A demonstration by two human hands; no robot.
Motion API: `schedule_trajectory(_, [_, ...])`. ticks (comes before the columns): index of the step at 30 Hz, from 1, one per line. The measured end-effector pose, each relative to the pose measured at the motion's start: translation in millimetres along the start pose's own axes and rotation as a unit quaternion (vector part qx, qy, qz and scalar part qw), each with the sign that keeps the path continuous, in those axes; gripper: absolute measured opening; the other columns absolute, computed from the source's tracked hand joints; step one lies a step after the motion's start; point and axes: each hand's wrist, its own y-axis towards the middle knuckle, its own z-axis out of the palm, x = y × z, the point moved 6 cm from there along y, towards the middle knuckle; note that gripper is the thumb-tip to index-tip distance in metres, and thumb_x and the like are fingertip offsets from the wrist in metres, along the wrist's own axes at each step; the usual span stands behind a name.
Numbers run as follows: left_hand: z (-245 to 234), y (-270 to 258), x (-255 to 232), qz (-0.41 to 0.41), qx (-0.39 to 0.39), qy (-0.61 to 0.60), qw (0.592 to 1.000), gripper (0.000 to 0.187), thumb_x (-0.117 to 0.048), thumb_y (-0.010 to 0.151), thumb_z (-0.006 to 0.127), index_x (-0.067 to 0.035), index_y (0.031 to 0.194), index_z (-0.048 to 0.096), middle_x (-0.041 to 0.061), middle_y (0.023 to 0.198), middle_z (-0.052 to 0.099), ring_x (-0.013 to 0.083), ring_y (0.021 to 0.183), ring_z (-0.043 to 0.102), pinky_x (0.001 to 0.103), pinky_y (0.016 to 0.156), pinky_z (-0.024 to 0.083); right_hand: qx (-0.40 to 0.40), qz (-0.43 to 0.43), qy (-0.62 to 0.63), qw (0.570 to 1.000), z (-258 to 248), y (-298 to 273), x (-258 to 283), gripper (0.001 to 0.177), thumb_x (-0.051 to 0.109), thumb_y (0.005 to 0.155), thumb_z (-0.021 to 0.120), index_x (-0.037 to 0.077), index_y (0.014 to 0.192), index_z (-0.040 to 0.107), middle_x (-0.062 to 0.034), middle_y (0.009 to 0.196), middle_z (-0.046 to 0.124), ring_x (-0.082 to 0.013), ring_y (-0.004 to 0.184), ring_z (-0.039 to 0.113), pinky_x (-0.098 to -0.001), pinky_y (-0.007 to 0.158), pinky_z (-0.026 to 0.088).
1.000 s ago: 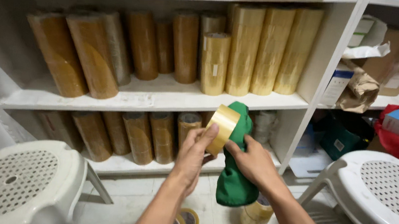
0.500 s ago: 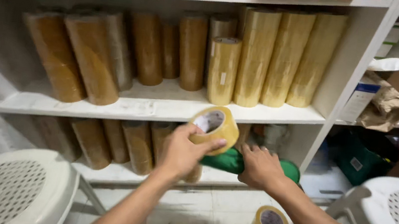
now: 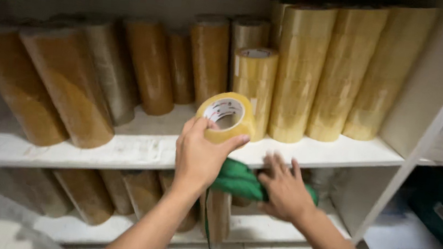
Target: The person sits on the floor in front of a shelf and wipes several rolls of packing tape with a green cloth. They pick up each roll, wipe it thoroughly, and place it back on the shelf.
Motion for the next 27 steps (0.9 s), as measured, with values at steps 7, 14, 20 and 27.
schedule_trajectory(7, [41.2, 84.3, -40.7, 0.117, -0.153, 0.028, 0.981, 0.059, -0.062, 0.057, 0.091, -0.018, 0.089, 0.069, 0.006, 0.095, 0.069, 0.0252, 0.092, 0.067, 0.035, 0.087, 0.049, -0.188, -0.067, -0.029, 0.979, 62.9, 15.6, 7.2, 0.074, 0.056, 0.055, 0.093, 0.017, 0.109, 0.061, -0.0304, 0.165, 0.020, -0.0458, 0.151, 0.024, -0.0580, 0.107, 0.036])
schedule_trajectory(14, [74.5, 125.7, -77.4, 0.030, -0.107, -0.046, 0.993, 0.077, -0.055, 0.063, 0.086, -0.013, 0.122, 0.060, 0.016, 0.123, 0.054, 0.0380, 0.119, 0.056, 0.049, 0.092, 0.048, -0.139, 0.009, 0.009, 0.990, 65.5, 19.6, 15.3, 0.067, 0.058, 0.065, 0.085, 0.016, 0.112, 0.059, -0.0299, 0.167, 0.014, -0.0461, 0.154, 0.017, -0.0547, 0.095, 0.045])
schedule_trajectory(20, [100.5, 158.8, -90.4, 0.027, -0.122, -0.021, 0.992, 0.063, -0.056, 0.067, 0.085, -0.015, 0.113, 0.073, 0.020, 0.115, 0.064, 0.0407, 0.108, 0.062, 0.047, 0.091, 0.049, -0.141, 0.002, 0.030, 0.990, 59.8, 20.2, 15.6, 0.066, 0.057, 0.066, 0.087, 0.014, 0.108, 0.060, -0.0290, 0.167, 0.017, -0.0460, 0.154, 0.019, -0.0552, 0.089, 0.049])
schedule_trajectory(27, [139.5, 185.2, -72.4, 0.102, -0.243, 0.092, 0.960, 0.067, -0.060, 0.078, 0.079, -0.010, 0.119, 0.060, 0.023, 0.115, 0.055, 0.0496, 0.094, 0.061, 0.059, 0.073, 0.053, -0.140, 0.008, 0.040, 0.989, 63.4, 21.6, 15.6, 0.056, 0.051, 0.073, 0.080, 0.014, 0.108, 0.057, -0.0283, 0.167, 0.017, -0.0460, 0.153, 0.020, -0.0556, 0.084, 0.052])
